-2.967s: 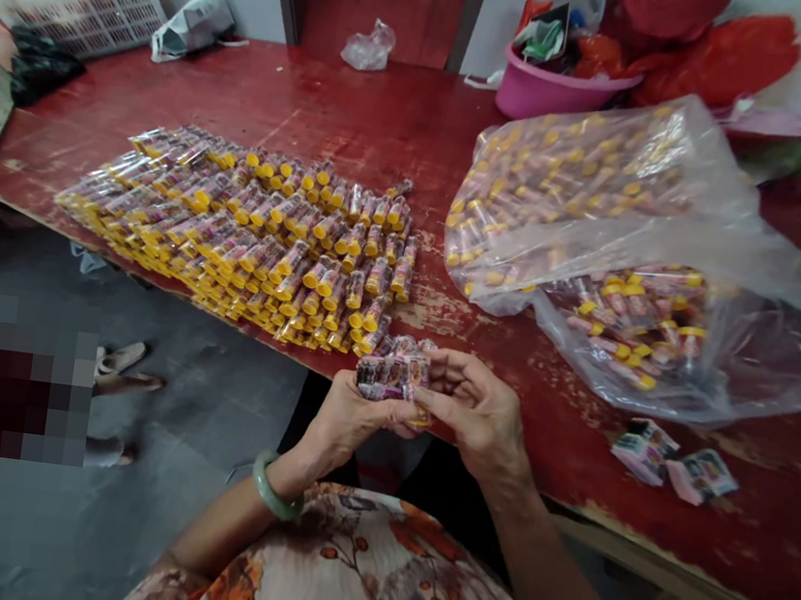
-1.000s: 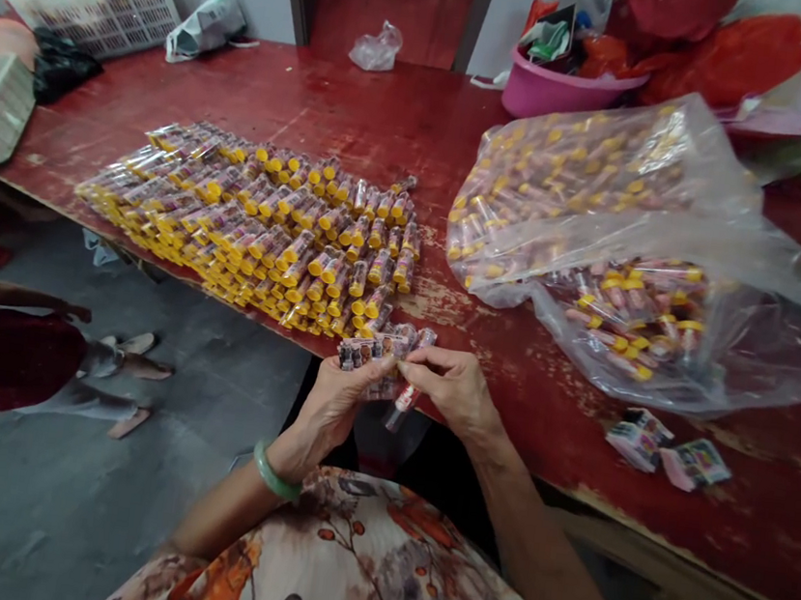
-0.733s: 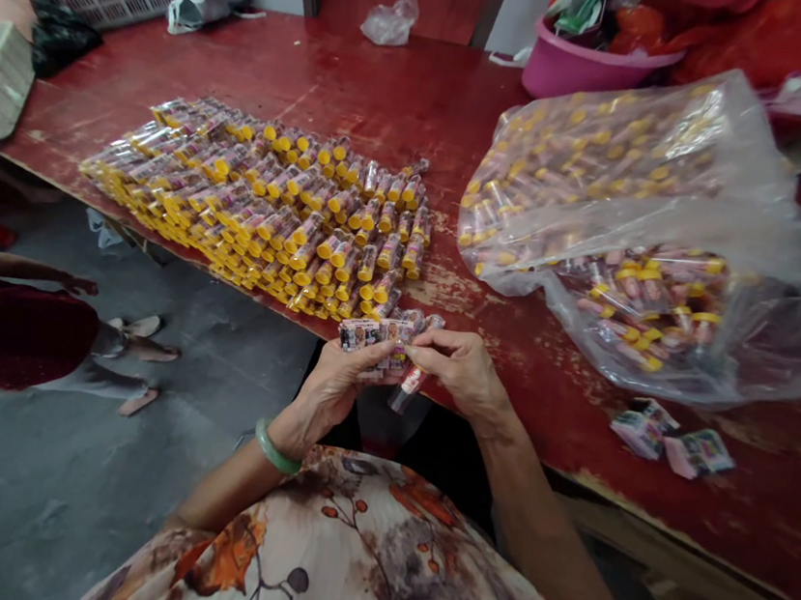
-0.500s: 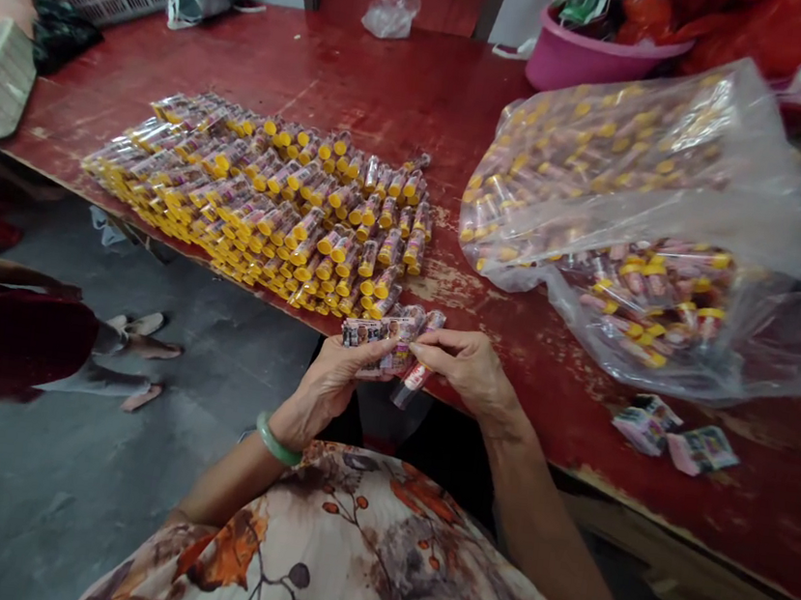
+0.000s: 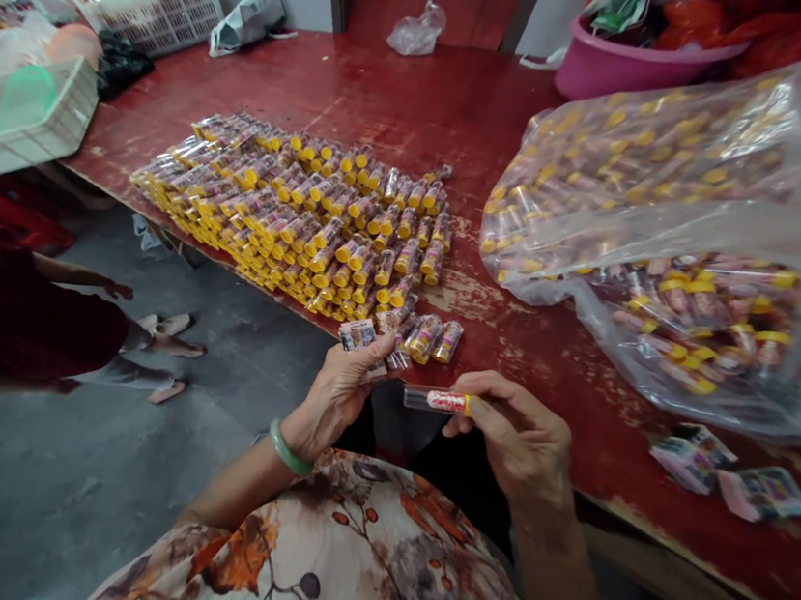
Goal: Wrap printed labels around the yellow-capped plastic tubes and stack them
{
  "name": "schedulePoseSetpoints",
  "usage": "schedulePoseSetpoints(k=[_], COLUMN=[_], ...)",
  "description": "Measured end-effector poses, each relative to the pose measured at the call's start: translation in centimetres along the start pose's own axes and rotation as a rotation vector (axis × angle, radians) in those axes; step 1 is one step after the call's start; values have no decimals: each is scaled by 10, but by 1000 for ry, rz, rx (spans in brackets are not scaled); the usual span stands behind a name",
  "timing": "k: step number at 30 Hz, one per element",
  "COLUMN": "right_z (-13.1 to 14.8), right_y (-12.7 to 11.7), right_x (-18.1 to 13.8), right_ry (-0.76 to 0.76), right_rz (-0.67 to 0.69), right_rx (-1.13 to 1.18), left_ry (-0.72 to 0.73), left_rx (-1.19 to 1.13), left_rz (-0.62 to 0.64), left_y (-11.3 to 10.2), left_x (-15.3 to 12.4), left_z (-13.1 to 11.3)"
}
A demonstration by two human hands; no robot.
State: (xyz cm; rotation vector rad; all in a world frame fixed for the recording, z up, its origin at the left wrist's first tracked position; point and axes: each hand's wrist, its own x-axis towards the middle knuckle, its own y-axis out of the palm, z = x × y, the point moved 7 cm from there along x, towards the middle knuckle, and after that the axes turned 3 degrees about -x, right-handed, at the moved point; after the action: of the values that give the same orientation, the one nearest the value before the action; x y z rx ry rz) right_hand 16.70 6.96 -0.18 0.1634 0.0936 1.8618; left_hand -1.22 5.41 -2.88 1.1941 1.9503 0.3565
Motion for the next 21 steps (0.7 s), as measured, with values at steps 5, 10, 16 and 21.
schedulePoseSetpoints(k=[5,10,16,21], right_z=[13,19,24,10], right_y=[7,12,29,30], right_x=[-3,-14,-34,-39], right_ry=[-136,-326,-654,-679], right_rz=[-67,-157,-209,-303], right_rx=[-27,-256,-638,-653], left_ry=[-79,-76,4,54], left_rx=[-29,-16,6,21], left_rz=[-29,-9,30,7], left_y=[-2,1,6,1], left_x=[-3,-11,-17,-18], left_z=[4,2,-4,-2])
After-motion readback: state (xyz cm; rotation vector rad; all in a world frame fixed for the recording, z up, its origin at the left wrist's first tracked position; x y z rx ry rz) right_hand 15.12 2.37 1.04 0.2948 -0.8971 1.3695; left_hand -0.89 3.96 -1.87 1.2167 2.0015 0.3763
